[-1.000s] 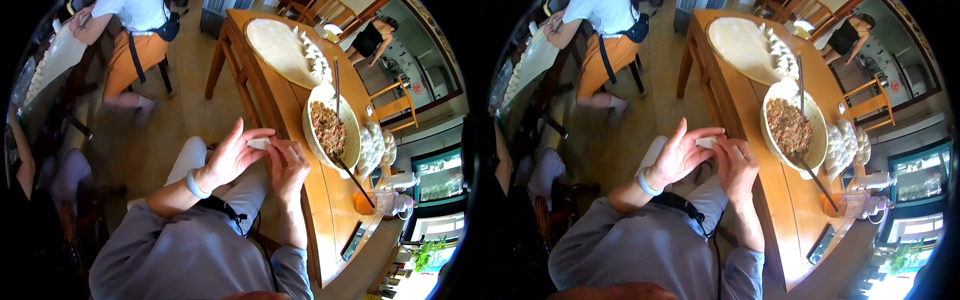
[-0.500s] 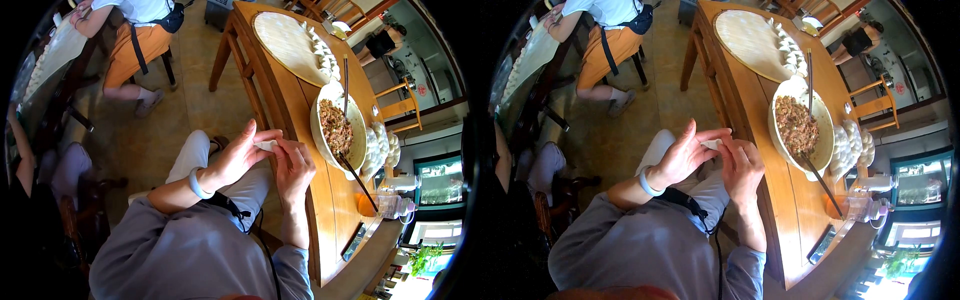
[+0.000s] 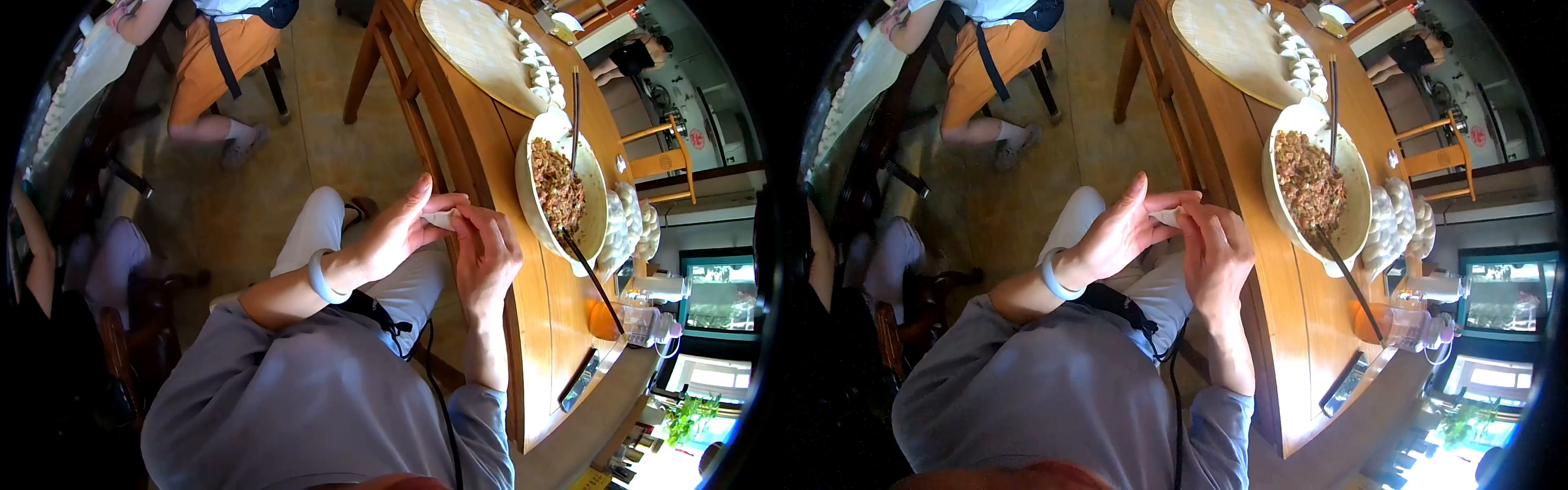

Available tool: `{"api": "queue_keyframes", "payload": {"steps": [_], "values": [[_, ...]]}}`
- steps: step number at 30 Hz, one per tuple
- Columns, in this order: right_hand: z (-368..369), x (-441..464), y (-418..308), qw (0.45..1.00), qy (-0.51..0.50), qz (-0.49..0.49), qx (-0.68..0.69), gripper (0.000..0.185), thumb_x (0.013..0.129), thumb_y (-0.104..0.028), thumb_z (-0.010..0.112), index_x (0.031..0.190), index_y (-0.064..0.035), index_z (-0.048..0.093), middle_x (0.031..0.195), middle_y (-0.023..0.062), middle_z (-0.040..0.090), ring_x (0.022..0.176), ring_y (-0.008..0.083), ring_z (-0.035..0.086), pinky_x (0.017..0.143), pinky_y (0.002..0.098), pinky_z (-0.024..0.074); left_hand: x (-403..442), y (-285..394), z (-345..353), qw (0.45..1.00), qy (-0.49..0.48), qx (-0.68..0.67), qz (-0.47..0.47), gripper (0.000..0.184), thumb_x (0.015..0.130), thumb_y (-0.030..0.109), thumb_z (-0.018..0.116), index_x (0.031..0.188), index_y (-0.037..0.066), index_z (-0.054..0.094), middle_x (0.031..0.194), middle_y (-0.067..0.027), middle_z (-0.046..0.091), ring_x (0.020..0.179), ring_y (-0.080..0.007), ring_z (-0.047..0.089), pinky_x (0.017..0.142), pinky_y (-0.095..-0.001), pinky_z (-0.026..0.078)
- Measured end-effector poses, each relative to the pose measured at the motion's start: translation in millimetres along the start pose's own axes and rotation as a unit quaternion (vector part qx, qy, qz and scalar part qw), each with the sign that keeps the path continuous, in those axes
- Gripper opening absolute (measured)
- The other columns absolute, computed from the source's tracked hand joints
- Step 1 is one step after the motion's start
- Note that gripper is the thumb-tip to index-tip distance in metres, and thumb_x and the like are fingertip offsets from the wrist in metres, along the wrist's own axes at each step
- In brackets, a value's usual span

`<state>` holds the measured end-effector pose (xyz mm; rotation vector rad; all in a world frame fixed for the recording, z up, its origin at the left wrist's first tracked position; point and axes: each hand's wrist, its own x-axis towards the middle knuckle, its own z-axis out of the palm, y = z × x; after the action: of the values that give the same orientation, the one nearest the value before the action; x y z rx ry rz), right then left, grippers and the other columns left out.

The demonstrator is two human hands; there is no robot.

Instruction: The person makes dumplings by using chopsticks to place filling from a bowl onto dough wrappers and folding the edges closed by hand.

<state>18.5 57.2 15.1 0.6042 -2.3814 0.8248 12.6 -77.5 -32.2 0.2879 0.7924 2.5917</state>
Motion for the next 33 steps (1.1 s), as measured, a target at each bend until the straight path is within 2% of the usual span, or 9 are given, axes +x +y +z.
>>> {"api": "queue_keyframes", "payload": {"steps": [11,20,28,31,33], "values": [[-2,-3,3,1.0,-0.005,-0.005,-0.011,0.009,0.072,-0.001,0.065,0.079,-0.0061,0.061,0.077,0.0071,0.06,0.07,0.025,0.057,0.062,0.0342,0.0444,-1,-2,5,1.0,0.009,0.015,-0.012,0.075,0.091,0.057,0.024,0.127,-0.008,0.039,0.126,-0.0135,0.047,0.113,-0.0167,0.045,0.099,-0.0335,0.034],[-10,-3,1,0.998,-0.013,-0.031,-0.059,0.012,0.069,-0.009,0.069,0.08,-0.0084,0.064,0.077,0.0041,0.06,0.071,0.0217,0.056,0.065,0.0333,0.0405,-2,-7,5,1.0,-0.017,-0.002,-0.005,0.072,0.092,0.056,0.026,0.125,-0.006,0.04,0.116,-0.0097,0.051,0.106,-0.014,0.049,0.097,-0.0315,0.036],[-7,-6,1,0.995,-0.009,-0.05,-0.087,0.011,0.07,-0.009,0.068,0.08,-0.0095,0.063,0.078,0.0029,0.058,0.073,0.0219,0.053,0.067,0.034,0.0381,-6,-8,9,1.0,-0.011,-0.009,0.0,0.07,0.092,0.054,0.026,0.126,-0.005,0.04,0.119,-0.0096,0.049,0.108,-0.0149,0.048,0.097,-0.0316,0.037],[-12,-8,-1,0.995,-0.04,-0.036,-0.079,0.021,0.069,-0.008,0.069,0.088,-0.0079,0.062,0.086,0.0057,0.059,0.078,0.0235,0.054,0.07,0.0351,0.0412,-7,-5,9,0.999,-0.042,-0.017,0.001,0.068,0.092,0.054,0.026,0.128,-0.003,0.037,0.122,-0.0106,0.047,0.11,-0.0165,0.047,0.097,-0.0332,0.037],[-12,-6,-6,0.998,-0.047,0.036,0.026,0.027,0.068,-0.006,0.07,0.094,-0.006,0.06,0.092,0.0083,0.059,0.084,0.0248,0.056,0.072,0.0351,0.0443,-8,-1,8,0.999,-0.049,-0.022,0.008,0.067,0.093,0.053,0.027,0.131,-0.002,0.033,0.125,-0.0115,0.045,0.112,-0.0183,0.047,0.096,-0.0346,0.037]]}}
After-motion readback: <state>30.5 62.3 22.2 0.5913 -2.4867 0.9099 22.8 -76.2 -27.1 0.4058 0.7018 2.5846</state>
